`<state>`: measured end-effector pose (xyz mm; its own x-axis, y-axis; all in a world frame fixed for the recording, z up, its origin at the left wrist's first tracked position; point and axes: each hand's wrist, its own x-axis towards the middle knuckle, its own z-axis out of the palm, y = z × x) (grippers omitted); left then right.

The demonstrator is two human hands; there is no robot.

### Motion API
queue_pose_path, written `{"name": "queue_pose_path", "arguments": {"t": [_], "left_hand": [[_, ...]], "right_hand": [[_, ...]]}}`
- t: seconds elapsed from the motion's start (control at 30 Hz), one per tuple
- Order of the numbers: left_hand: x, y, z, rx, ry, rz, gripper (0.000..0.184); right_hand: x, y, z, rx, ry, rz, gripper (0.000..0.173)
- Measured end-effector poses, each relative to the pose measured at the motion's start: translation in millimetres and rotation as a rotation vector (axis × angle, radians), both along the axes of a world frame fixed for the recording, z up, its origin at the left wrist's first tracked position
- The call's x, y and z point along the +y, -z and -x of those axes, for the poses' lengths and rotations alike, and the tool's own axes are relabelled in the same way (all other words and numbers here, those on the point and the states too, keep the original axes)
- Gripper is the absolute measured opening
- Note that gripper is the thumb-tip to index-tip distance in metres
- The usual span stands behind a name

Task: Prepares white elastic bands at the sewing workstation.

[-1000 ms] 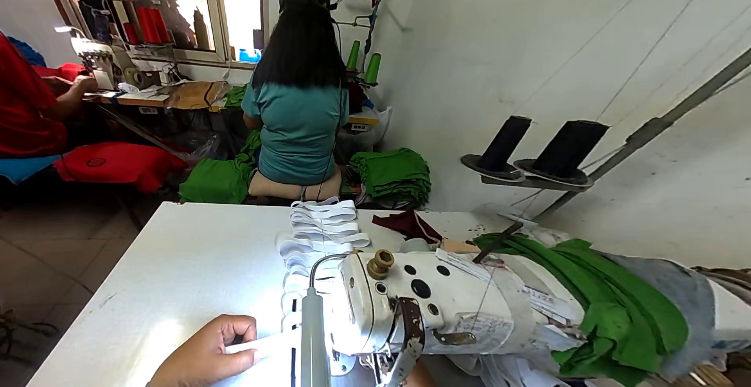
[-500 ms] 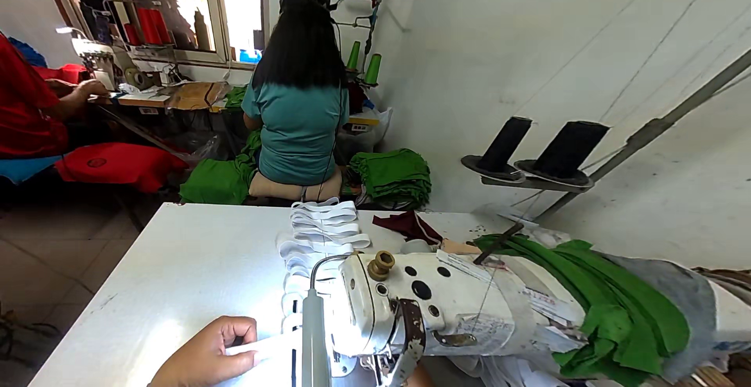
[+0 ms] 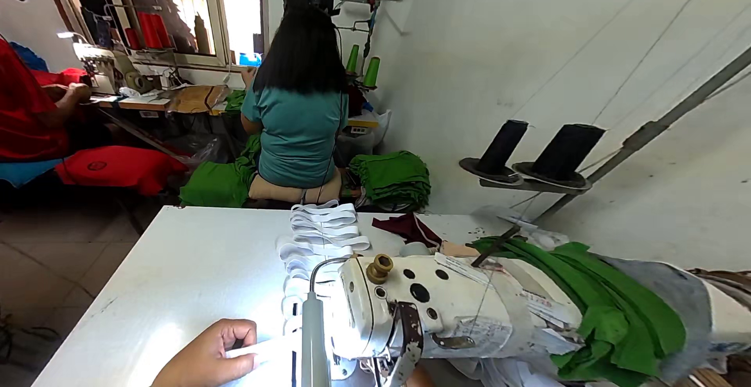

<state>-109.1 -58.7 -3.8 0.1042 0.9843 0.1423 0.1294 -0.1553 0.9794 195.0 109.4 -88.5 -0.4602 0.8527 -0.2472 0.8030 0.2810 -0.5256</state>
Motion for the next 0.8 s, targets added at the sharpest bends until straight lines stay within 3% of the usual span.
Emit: {"name": "queue_pose_path", "arguments": {"t": [0.03, 0.07, 0.17, 0.27, 0.37, 0.4, 0.47, 0.53, 0.6, 0.67, 0.8], "left_hand": [[-0.1, 0.3, 0.3, 0.000, 0.001, -0.002, 0.022], [-0.4, 0.0, 0.5, 0.000, 0.004, -0.003, 0.022], [-0.4, -1.8, -0.2, 0.000, -0.001, 0.008, 0.022], [0.1, -2.1, -0.3, -0.007, 0.007, 0.013, 0.021], [-0.2, -2.1, -0.6, -0.016, 0.007, 0.013, 0.020], [-0.4, -2.5, -0.6, -0.017, 0.007, 0.013, 0.020], [-0.8, -2.9, -0.7, -0.021, 0.008, 0.017, 0.019], [-0.6, -2.8, -1.1, -0.022, 0.003, 0.023, 0.020], [-0.7, -2.8, -1.0, -0.019, 0.003, 0.029, 0.020], [-0.5, -3.2, -0.9, -0.017, 0.005, 0.030, 0.021], [-0.7, -2.7, -0.9, -0.026, 0.008, 0.028, 0.020]], "right_hand": [[6.4, 21.5, -1.4, -0.018, -0.014, -0.028, 0.047], [8.5, 20.0, 0.0, -0.042, -0.017, -0.004, 0.049], [-8.7, -66.9, 8.5, -0.088, 0.014, 0.153, 0.045], [-15.6, -96.2, 9.1, -0.062, 0.019, 0.167, 0.044], [1.0, -0.9, 1.1, -0.009, -0.022, -0.111, 0.050], [7.3, -0.3, 2.2, -0.109, -0.069, -0.035, 0.054], [15.9, -50.0, 4.9, -0.357, -0.280, 0.208, 0.062], [17.0, -71.2, -5.7, -0.325, -0.452, 0.119, 0.060], [5.9, -126.3, -3.8, -0.263, -0.355, 0.214, 0.048], [-11.7, -158.4, -10.5, 0.114, -0.049, 0.228, 0.039], [-25.7, -194.9, -7.6, 0.159, 0.055, 0.195, 0.040]]}}
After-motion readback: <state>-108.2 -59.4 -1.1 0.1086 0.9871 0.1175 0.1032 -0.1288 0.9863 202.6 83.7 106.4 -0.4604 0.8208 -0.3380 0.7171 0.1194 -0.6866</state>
